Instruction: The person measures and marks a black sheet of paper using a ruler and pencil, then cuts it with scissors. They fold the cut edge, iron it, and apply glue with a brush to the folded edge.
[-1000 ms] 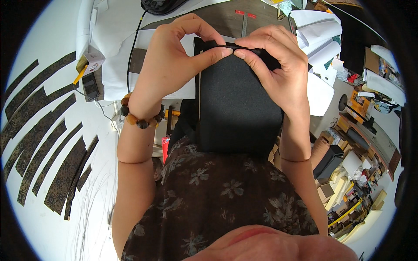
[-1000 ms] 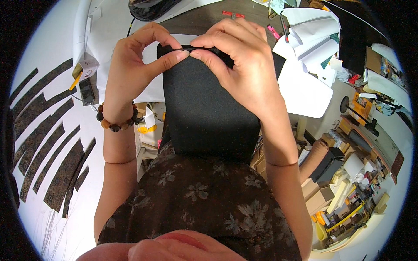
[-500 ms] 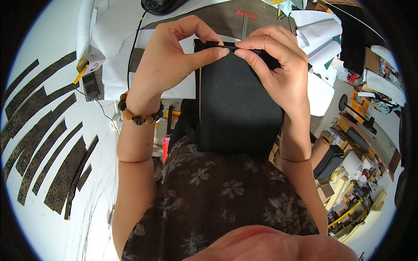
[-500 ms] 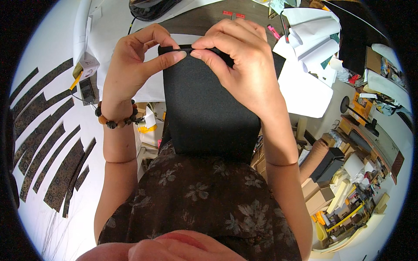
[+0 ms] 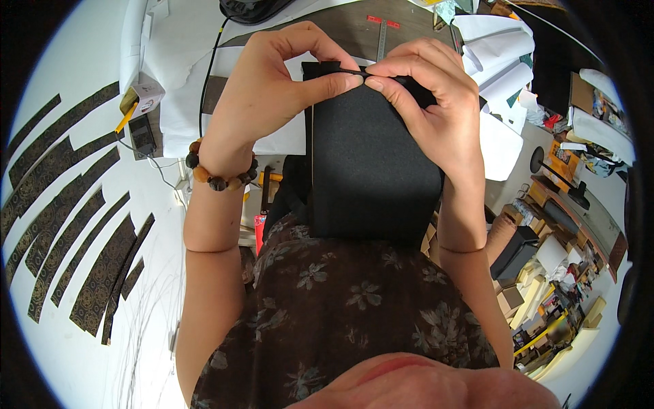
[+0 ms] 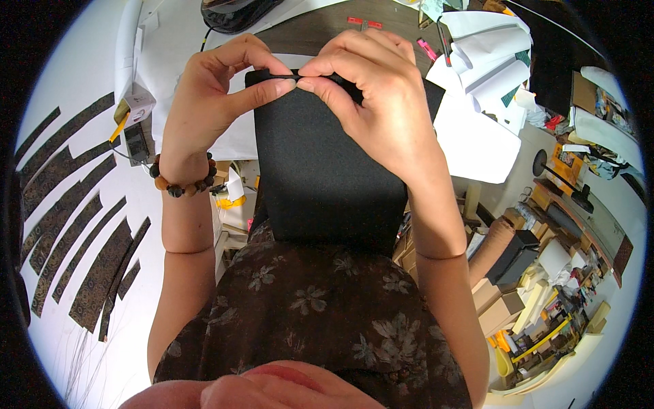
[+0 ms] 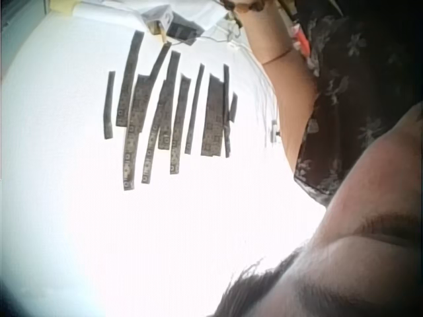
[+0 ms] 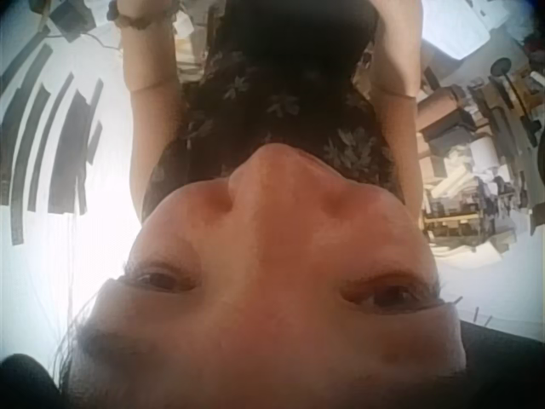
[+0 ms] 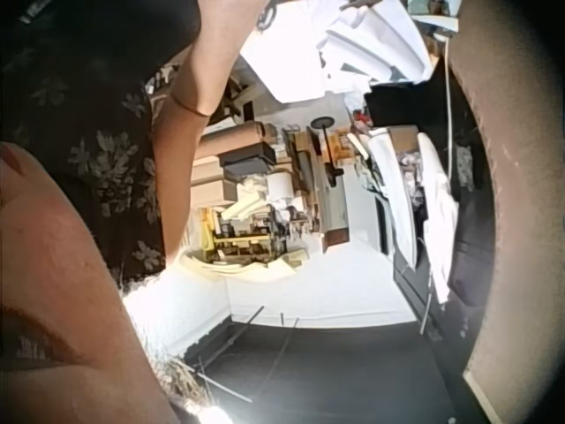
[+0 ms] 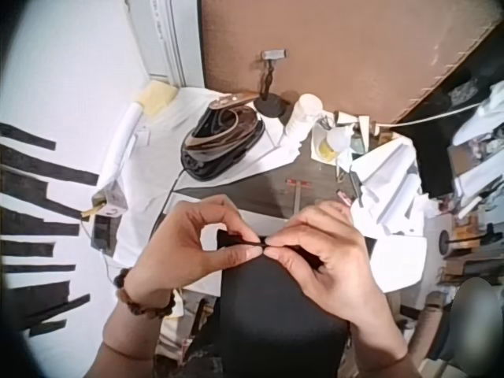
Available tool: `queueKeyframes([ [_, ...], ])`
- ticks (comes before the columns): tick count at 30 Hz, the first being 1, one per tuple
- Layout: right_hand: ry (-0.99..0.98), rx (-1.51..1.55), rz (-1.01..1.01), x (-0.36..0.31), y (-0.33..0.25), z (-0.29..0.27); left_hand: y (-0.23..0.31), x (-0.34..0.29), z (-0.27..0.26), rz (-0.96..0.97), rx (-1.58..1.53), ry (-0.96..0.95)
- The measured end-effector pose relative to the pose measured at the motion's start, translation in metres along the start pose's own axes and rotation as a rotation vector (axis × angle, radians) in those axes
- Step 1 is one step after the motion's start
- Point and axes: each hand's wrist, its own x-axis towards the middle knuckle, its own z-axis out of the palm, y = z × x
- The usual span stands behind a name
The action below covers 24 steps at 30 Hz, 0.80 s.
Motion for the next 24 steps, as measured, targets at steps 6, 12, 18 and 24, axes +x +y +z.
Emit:
queueKeyframes([
  [6,-0.03,-0.028,-0.006,0.0,0.001,-0.002,0.001,-0.001,0.0,0.012,0.047,0.01],
  [12,-0.006,-0.1,0.021,-0.002,-0.003,-0.018,0.002,0.0,-0.001,0.059,0.14,0.007],
  [18,-0.022,-0.059,0.057,-0.012,0.008,-0.021,0.025,0.01,0.012,0.143,0.34,-0.012],
  [24,0.002,-0.089,0.088,-0.012,0.002,-0.022,0.022,0.011,0.017,0.163,0.424,0.018],
])
